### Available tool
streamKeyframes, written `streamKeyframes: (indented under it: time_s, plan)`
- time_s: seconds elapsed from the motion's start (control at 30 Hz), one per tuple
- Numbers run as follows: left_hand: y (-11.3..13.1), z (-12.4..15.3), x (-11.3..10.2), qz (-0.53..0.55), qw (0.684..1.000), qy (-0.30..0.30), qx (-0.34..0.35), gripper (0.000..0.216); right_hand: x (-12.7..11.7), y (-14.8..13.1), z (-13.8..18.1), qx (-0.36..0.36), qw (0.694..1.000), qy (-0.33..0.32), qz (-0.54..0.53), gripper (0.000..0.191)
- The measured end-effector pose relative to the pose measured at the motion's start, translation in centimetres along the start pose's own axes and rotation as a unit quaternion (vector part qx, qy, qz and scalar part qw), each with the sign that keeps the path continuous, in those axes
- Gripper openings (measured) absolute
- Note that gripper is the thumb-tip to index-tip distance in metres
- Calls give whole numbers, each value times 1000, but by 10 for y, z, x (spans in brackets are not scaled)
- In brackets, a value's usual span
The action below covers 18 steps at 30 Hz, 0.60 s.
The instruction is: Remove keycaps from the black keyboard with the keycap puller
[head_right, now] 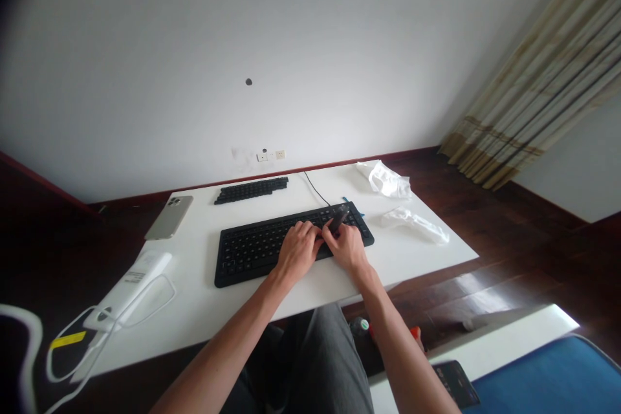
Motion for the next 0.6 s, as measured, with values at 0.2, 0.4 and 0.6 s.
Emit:
streamKeyframes:
  time_s: [0.2,0.4,0.6]
  plan:
    - [-6,1,-6,31,999,29,-23,8,-1,-17,-14,-18,992,-120,-11,34]
    - [-13,6,-9,50,998,28,-16,6,-10,-9,-24,-44,985,-164,-21,22]
    - [-13,9,-8,60,998,36,2,13,-16,11,-23,-60,991,-123,-5,27]
Point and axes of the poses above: each hand's wrist, its own z-axis away from the middle knuckle, its own x-axis out of the palm, y = z × x, the point moved 5 cm from there along -z, towards the middle knuckle, and after that the axes turned 4 degrees about -y, right-handed, at the moved point
